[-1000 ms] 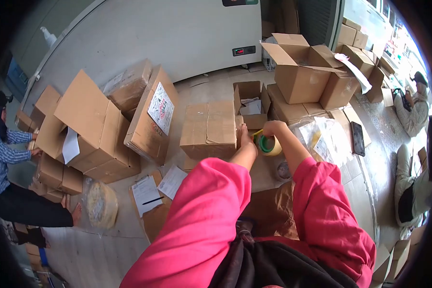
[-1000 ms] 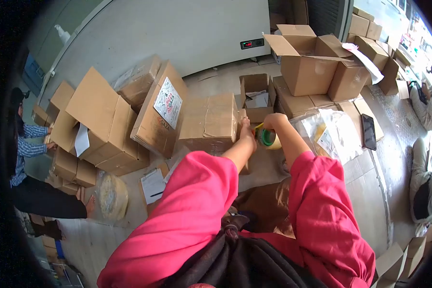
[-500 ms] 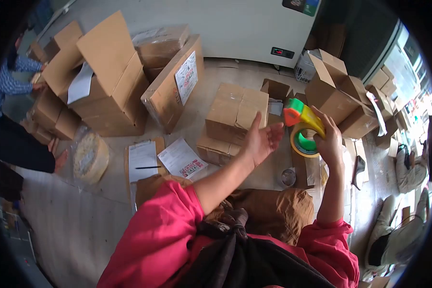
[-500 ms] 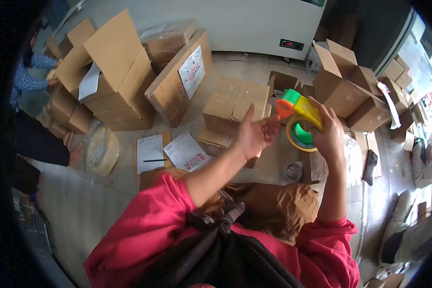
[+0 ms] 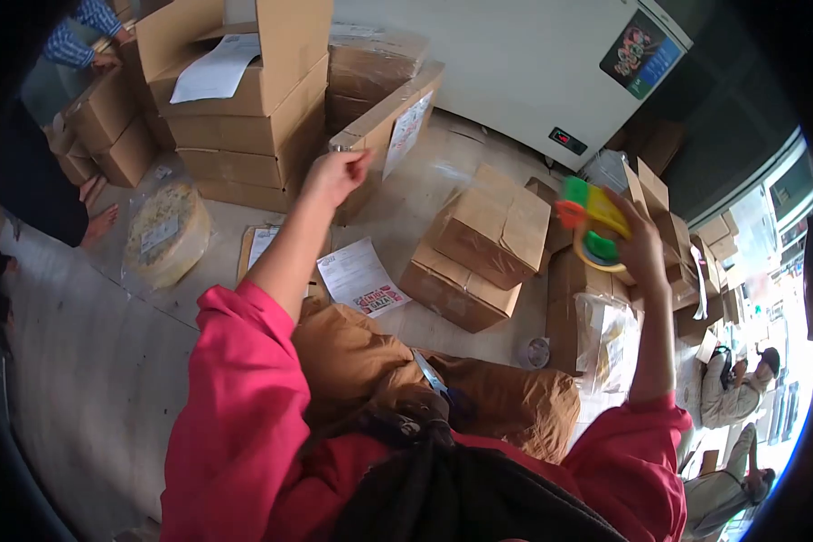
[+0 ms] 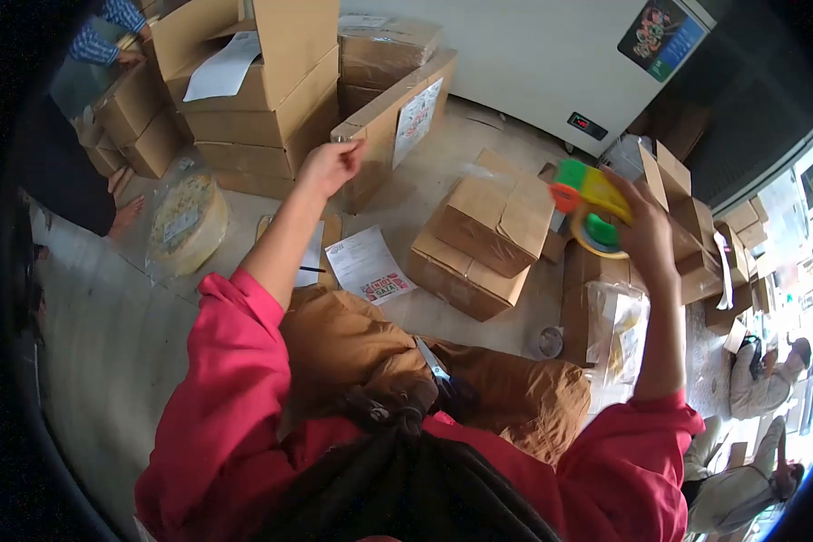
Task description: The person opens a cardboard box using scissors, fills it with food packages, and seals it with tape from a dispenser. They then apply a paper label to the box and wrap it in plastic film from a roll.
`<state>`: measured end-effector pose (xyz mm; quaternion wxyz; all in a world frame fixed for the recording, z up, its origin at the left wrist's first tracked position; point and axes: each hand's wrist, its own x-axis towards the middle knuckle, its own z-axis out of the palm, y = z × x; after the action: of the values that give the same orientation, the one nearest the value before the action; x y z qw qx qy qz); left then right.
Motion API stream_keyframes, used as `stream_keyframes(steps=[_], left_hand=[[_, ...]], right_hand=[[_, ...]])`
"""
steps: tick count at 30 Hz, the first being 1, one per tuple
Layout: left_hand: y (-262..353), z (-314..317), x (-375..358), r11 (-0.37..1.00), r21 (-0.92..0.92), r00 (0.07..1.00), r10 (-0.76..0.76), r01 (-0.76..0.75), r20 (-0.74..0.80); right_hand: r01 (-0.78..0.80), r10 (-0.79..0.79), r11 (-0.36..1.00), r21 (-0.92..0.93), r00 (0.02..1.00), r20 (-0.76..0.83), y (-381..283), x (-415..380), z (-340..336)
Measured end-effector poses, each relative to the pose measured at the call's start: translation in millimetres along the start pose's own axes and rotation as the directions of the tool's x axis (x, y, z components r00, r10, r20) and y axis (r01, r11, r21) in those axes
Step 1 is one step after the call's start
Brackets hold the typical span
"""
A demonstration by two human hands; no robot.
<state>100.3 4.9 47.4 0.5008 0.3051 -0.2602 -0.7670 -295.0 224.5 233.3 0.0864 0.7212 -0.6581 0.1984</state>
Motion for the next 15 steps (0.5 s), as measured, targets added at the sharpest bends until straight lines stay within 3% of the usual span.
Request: stream_keyframes(steps=[1,3,4,6,7,8,10,12,13,14,15], left_hand=[[-3,-5,-4,1.000,-0.014,1.000,0.005,-0.005,0.000],[-22,-13,-15,0.983,-0.100,0.988,-0.152,0.155,0.033],[-31,-15,-13,0.981,-0.101,0.986,-0.162,0.166,0.041],[-55,-22,5,0.909,-0.266,0.947,-0.314,0.322,0.073],[-76,-31,30,0.949,-0.157,0.959,-0.280,0.272,-0.031],[-99,-37,45,0.947,-0.155,0.958,-0.287,0.280,-0.025],[-135,-41,66,0.984,0.115,0.947,-0.092,0.134,-0.308],[-162,-42,62,0.926,0.324,0.947,-0.091,0.194,-0.308],[-184,-46,67,0.953,0.174,0.934,-0.190,0.250,-0.302],[-191,-38,65,0.950,0.172,0.930,-0.201,0.262,-0.306],[-199,-31,64,0.933,0.151,0.902,-0.260,0.326,-0.345]], right_hand=[[0.018,-0.018,1.000,-0.025,1.000,0.024,5,3,-7],[0.023,-0.020,0.998,-0.058,0.998,0.052,-1,8,-18],[-0.009,0.017,0.994,-0.108,0.997,0.072,-13,14,-22],[-0.047,0.062,0.985,-0.167,0.995,0.084,-25,29,-20],[-0.009,0.019,0.992,-0.124,0.996,0.084,-26,36,-18],[0.030,-0.024,0.996,-0.078,0.997,0.080,-29,41,-15],[0.012,-0.002,0.995,-0.094,0.994,0.111,-26,41,-6],[0.064,-0.032,0.974,-0.218,0.988,0.149,-6,37,17],[0.040,-0.008,0.986,-0.163,0.981,0.194,9,28,25],[0.035,-0.001,0.986,-0.162,0.979,0.204,22,16,34],[0.017,-0.010,0.999,-0.033,0.976,0.218,34,2,42]])
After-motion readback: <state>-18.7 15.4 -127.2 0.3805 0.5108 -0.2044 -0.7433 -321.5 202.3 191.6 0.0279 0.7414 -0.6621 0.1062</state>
